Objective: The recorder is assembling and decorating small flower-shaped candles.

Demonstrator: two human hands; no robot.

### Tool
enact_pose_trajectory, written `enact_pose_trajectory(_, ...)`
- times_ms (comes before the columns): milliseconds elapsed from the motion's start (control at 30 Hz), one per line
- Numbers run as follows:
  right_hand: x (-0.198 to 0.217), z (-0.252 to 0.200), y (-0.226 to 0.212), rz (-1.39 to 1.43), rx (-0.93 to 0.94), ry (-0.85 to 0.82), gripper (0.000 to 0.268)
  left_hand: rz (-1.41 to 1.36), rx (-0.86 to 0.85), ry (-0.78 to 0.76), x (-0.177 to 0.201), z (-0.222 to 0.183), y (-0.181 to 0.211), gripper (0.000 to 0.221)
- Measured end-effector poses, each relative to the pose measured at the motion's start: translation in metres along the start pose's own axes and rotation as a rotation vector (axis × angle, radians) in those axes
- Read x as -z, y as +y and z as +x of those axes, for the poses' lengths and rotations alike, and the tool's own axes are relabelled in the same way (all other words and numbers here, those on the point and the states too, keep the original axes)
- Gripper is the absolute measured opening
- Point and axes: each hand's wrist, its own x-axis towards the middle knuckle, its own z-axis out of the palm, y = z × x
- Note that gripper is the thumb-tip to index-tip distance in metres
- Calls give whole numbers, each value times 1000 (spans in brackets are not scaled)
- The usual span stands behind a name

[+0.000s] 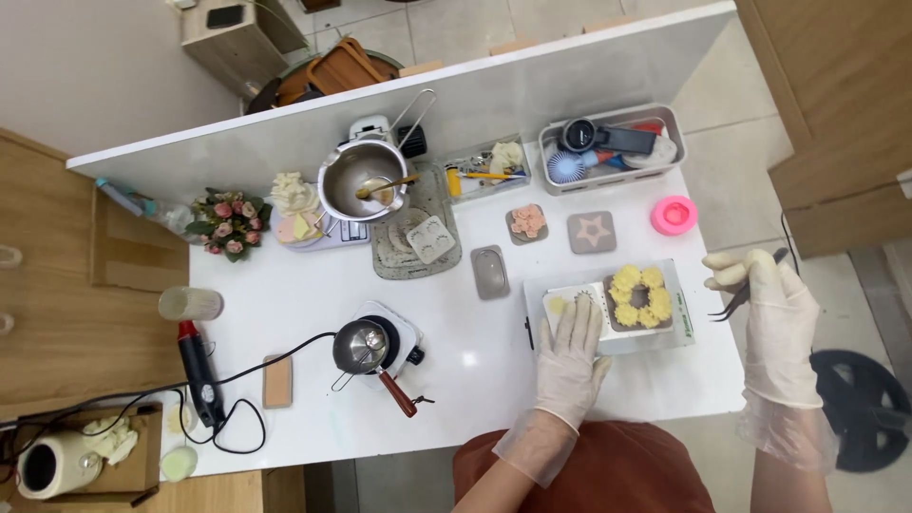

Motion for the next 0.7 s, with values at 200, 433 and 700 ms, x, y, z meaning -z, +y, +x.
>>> enact_pose_trajectory(200,-6,58,-2,-64,117,-85,21,7,5,2,-7,2,2,92)
enact_pose_trajectory(433,-49,90,-67,-320,115,-227,23,1,-43,89,15,-15,1,90)
enact_pose_trajectory(700,-103,127,-73,-759,232,-509,25,-47,81,67,40,-64,-17,87)
